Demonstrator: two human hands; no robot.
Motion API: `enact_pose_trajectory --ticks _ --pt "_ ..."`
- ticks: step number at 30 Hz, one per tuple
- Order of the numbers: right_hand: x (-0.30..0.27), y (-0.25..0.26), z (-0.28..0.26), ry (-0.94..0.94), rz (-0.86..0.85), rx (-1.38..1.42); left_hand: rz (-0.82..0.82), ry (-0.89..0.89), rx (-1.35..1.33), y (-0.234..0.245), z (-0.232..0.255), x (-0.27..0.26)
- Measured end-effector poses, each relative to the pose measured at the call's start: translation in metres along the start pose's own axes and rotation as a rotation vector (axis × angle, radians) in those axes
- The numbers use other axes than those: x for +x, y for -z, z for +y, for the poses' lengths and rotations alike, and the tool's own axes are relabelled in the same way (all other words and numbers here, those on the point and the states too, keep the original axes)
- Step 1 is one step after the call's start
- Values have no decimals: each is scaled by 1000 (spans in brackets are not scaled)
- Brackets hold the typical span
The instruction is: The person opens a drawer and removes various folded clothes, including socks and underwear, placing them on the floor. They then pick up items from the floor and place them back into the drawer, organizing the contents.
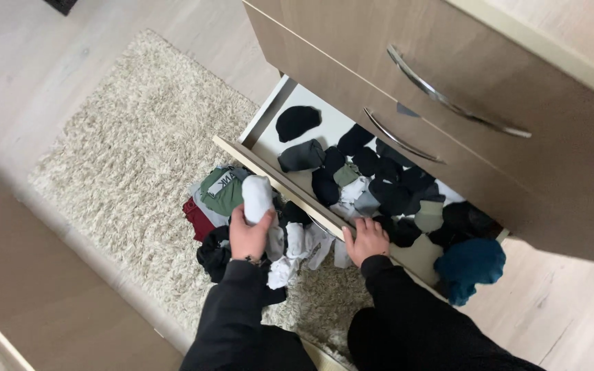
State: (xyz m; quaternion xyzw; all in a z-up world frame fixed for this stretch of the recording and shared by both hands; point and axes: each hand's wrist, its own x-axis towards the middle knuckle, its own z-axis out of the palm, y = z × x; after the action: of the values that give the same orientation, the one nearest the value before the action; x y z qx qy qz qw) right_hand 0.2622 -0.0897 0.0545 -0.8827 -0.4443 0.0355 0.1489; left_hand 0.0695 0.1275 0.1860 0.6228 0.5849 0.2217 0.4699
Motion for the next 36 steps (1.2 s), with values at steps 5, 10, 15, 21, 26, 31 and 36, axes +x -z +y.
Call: enact_pose_trajectory --ticks 5,10,15,21,26,31,36 --pt "0 4 -3 -23 -22 21 -29 50 -15 28 36 -7" --pt "0 -1 -1 -19 37 53 -115 148 53 62 78 -4" --pt "1 -1 0 -41 -54 29 -69 83 55 63 63 9" --pt "4 14 -7 -115 -76 117 -86 129 114 12 -12 42" --pt "0 14 -1 -105 -81 105 15 124 149 -53 -169 66" --pt "5 22 -7 -113 -3 174 147 196 250 -90 -277 67" --pt "-1 27 -7 -79 90 196 322 112 305 -114 -297 59"
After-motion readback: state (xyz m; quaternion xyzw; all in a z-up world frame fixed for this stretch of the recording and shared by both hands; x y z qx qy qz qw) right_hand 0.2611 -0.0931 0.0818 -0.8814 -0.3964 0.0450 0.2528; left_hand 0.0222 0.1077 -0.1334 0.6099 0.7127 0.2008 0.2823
